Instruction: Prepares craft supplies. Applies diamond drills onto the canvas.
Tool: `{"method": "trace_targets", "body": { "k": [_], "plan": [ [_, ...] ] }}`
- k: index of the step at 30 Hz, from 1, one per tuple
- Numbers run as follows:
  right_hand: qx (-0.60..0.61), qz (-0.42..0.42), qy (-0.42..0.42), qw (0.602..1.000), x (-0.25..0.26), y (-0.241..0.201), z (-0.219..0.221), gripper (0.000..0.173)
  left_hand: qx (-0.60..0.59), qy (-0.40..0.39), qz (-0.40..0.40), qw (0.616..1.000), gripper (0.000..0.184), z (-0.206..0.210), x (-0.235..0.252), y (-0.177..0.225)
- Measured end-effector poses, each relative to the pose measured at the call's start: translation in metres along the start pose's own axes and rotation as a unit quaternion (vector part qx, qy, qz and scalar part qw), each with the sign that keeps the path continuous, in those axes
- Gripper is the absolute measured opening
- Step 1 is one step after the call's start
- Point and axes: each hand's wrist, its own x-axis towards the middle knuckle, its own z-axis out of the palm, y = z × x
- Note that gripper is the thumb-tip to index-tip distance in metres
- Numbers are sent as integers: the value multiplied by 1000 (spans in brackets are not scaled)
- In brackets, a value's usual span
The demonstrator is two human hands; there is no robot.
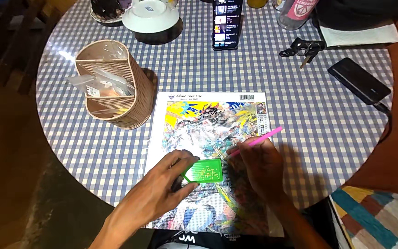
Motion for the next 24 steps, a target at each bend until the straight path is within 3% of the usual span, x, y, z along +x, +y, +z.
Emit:
{"method": "trace_targets", "body": {
  "k": [13,24],
  "plan": [
    [-18,-11,-1,1000,-1,0,1,10,2,10,-8,1000,48,6,1,-2],
    [-114,-87,-48,989,-7,-8,1,17,-66,54,-10,996,48,24,-2,-14]
  ]
}}
